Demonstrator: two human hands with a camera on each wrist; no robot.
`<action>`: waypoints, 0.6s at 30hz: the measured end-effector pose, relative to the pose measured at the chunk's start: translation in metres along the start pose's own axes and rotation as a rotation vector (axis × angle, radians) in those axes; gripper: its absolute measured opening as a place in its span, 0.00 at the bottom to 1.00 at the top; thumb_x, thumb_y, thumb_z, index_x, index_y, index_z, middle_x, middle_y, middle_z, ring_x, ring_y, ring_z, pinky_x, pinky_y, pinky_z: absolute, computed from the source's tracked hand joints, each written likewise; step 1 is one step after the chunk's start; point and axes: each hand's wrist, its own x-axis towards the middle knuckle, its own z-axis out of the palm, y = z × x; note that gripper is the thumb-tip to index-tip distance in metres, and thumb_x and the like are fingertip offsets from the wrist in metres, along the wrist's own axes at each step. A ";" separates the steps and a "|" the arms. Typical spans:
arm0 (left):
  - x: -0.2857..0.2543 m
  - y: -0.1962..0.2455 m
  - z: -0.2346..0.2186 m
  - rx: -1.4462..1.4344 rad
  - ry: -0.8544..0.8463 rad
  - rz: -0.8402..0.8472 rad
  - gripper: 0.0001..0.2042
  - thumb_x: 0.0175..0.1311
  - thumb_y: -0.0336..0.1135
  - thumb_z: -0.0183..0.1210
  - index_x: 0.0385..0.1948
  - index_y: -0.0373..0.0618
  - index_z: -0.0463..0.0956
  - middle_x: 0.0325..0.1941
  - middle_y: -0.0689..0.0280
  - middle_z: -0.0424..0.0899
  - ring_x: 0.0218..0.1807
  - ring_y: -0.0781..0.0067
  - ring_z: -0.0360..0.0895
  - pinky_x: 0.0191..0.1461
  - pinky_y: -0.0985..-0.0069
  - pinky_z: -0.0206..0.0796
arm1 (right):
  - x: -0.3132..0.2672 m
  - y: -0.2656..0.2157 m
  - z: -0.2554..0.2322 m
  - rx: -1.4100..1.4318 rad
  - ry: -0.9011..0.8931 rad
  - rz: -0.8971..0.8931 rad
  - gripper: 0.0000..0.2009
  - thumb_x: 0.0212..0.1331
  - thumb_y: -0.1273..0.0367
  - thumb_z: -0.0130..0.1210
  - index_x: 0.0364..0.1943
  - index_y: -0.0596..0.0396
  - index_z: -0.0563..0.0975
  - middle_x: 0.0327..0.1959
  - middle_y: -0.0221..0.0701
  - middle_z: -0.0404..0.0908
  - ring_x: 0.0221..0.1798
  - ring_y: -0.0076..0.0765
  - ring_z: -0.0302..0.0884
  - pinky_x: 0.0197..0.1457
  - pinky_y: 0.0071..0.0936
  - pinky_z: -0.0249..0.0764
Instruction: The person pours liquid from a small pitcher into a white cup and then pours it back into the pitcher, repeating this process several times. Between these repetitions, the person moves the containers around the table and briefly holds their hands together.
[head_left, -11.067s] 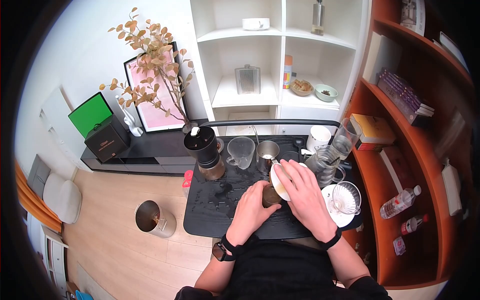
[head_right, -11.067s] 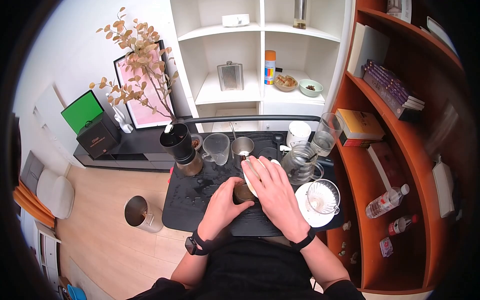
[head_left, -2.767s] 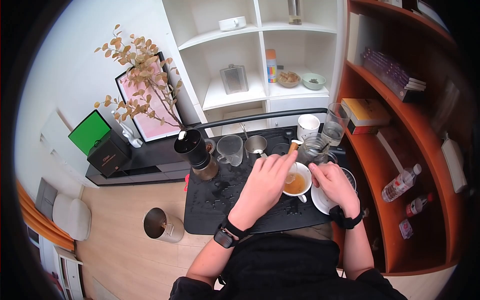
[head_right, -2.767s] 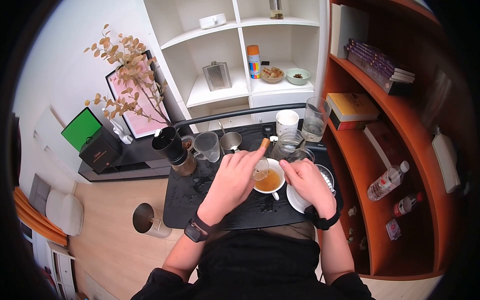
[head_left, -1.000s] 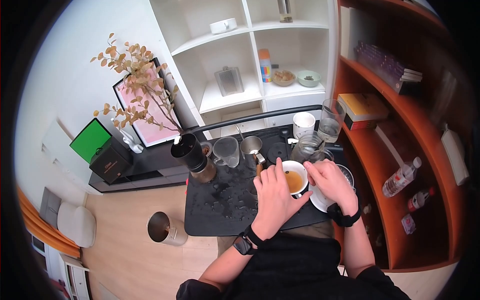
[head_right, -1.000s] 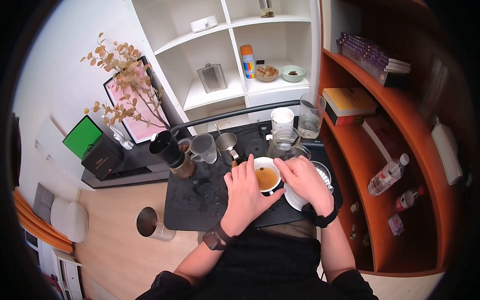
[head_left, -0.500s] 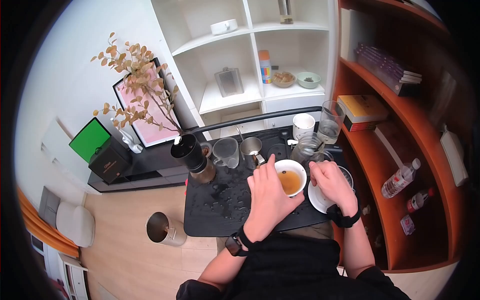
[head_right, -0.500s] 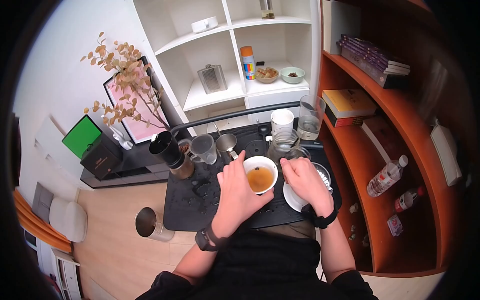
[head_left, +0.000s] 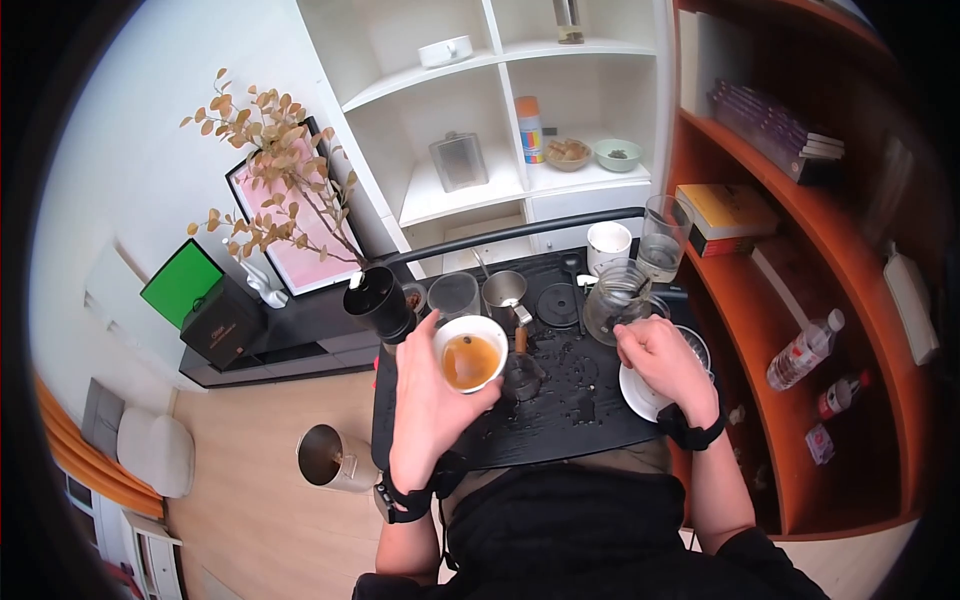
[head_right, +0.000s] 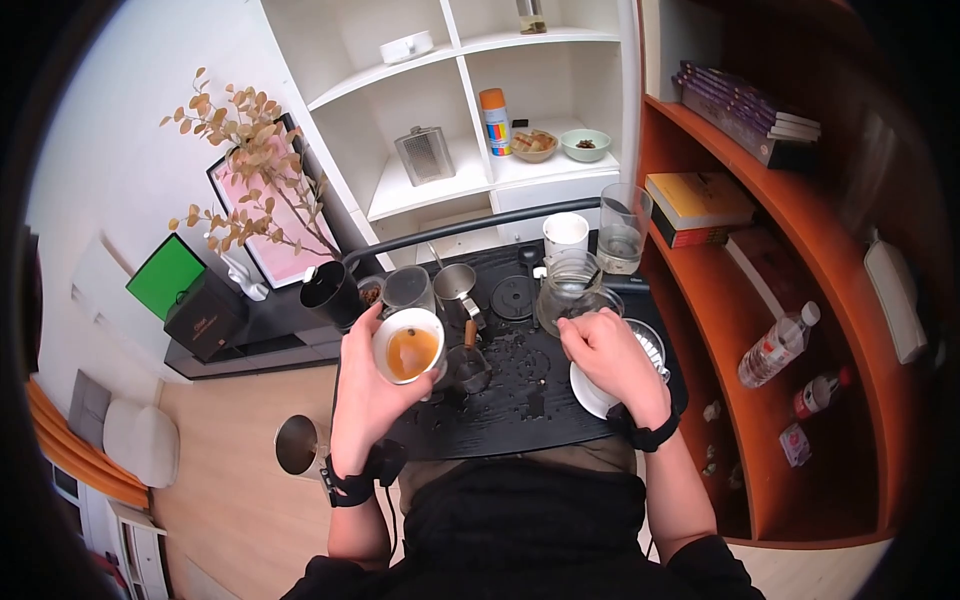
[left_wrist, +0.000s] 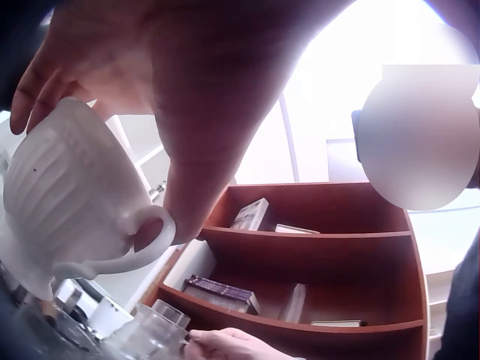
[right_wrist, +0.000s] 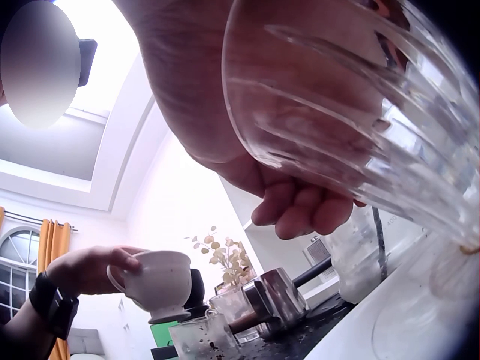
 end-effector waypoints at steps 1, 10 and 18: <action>-0.002 -0.007 -0.001 0.000 -0.003 -0.034 0.54 0.51 0.39 0.86 0.81 0.30 0.66 0.71 0.43 0.81 0.75 0.39 0.75 0.82 0.51 0.70 | 0.000 0.002 0.000 -0.017 0.000 -0.017 0.26 0.85 0.65 0.55 0.24 0.67 0.76 0.21 0.48 0.80 0.29 0.61 0.83 0.44 0.52 0.77; -0.016 -0.054 0.017 0.038 -0.033 -0.131 0.54 0.50 0.36 0.86 0.82 0.31 0.66 0.73 0.44 0.80 0.75 0.39 0.74 0.82 0.50 0.71 | 0.000 -0.003 0.000 0.006 -0.002 0.001 0.26 0.85 0.64 0.55 0.23 0.68 0.78 0.19 0.47 0.80 0.26 0.58 0.84 0.40 0.49 0.77; -0.016 -0.055 0.031 0.029 -0.022 -0.116 0.53 0.50 0.36 0.86 0.81 0.31 0.67 0.73 0.44 0.79 0.75 0.38 0.74 0.82 0.49 0.71 | 0.000 -0.003 0.000 0.005 -0.008 0.021 0.26 0.85 0.64 0.55 0.23 0.67 0.78 0.20 0.46 0.81 0.27 0.58 0.84 0.41 0.49 0.78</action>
